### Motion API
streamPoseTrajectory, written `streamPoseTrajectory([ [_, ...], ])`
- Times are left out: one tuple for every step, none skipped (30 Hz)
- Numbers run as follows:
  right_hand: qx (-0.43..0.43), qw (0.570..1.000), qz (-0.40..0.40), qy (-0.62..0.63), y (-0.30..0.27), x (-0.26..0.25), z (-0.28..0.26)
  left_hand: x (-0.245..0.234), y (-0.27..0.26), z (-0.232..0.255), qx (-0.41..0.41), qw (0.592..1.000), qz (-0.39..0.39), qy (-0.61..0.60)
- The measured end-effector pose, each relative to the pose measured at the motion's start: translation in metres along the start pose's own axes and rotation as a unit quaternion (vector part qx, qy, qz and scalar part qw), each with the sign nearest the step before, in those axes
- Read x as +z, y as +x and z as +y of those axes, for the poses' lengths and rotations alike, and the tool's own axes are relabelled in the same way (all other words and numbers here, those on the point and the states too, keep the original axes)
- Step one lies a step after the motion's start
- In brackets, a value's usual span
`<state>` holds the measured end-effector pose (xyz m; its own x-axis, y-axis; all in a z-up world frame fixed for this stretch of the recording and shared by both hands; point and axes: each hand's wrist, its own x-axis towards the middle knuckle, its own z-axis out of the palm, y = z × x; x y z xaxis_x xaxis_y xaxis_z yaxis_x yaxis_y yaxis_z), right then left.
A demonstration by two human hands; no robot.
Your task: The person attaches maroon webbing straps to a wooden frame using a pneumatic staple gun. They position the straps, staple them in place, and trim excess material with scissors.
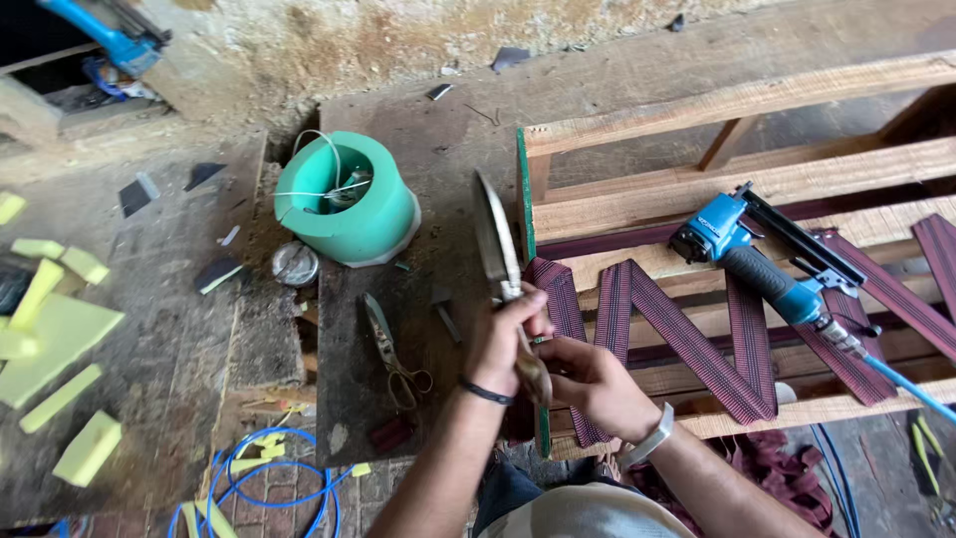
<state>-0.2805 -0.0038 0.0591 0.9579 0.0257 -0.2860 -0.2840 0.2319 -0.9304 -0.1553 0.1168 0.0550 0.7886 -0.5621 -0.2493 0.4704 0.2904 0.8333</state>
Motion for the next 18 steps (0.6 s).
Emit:
streamPoseTrajectory([
  [-0.002,0.999,-0.014,0.035,0.0,-0.006,0.004,0.013,-0.005,-0.008,0.013,1.0,0.004,-0.006],
  [-0.003,0.997,-0.027,0.07,-0.003,-0.014,0.007,0.023,-0.009,-0.016,0.027,1.0,0.008,-0.013],
  [-0.004,0.994,-0.04,0.104,-0.008,-0.025,0.009,0.031,-0.011,-0.023,0.04,0.999,0.011,-0.019],
  [0.028,0.997,-0.033,0.064,-0.01,-0.035,0.01,0.037,-0.012,-0.031,0.047,0.998,-0.019,0.027],
  [0.063,0.997,-0.026,0.024,-0.015,-0.044,0.011,0.039,-0.015,-0.038,0.051,0.995,-0.049,0.072],
  [0.096,0.995,-0.019,-0.016,-0.02,-0.054,0.01,0.039,-0.015,-0.044,0.054,0.989,-0.078,0.117],
  [0.069,0.989,0.014,-0.127,-0.026,-0.065,0.007,0.036,-0.011,-0.048,0.059,0.976,-0.09,0.19],
  [0.041,0.97,0.048,-0.237,-0.037,-0.081,0.001,0.029,-0.005,-0.05,0.063,0.958,-0.101,0.262],
  [0.015,0.936,0.081,-0.341,-0.048,-0.092,-0.004,0.02,-0.001,-0.052,0.063,0.935,-0.111,0.332],
  [-0.035,0.884,0.119,-0.451,-0.056,-0.104,-0.01,0.012,0.005,-0.056,0.119,0.927,-0.031,0.355],
  [-0.088,0.814,0.156,-0.552,-0.063,-0.117,-0.018,0.003,0.016,-0.056,0.175,0.908,0.047,0.377],
  [-0.053,0.766,0.164,-0.62,-0.068,-0.128,-0.026,-0.006,0.026,-0.056,0.23,0.881,0.124,0.394],
  [-0.015,0.711,0.169,-0.683,-0.071,-0.137,-0.033,-0.015,0.035,-0.054,0.285,0.824,0.134,0.47],
  [0.024,0.684,0.163,-0.711,-0.072,-0.142,-0.039,-0.024,0.043,-0.051,0.337,0.758,0.141,0.54],
  [0.062,0.656,0.158,-0.736,-0.073,-0.148,-0.046,-0.031,0.049,-0.048,0.385,0.682,0.144,0.605],
  [0.1,0.625,0.153,-0.758,-0.073,-0.151,-0.052,-0.036,0.052,-0.044,0.285,0.741,0.13,0.594],
  [0.104,0.608,0.143,-0.774,-0.071,-0.152,-0.057,-0.04,0.055,-0.039,0.18,0.79,0.113,0.575],
  [0.109,0.59,0.132,-0.789,-0.069,-0.152,-0.062,-0.041,0.061,-0.032,0.073,0.828,0.093,0.548],
])
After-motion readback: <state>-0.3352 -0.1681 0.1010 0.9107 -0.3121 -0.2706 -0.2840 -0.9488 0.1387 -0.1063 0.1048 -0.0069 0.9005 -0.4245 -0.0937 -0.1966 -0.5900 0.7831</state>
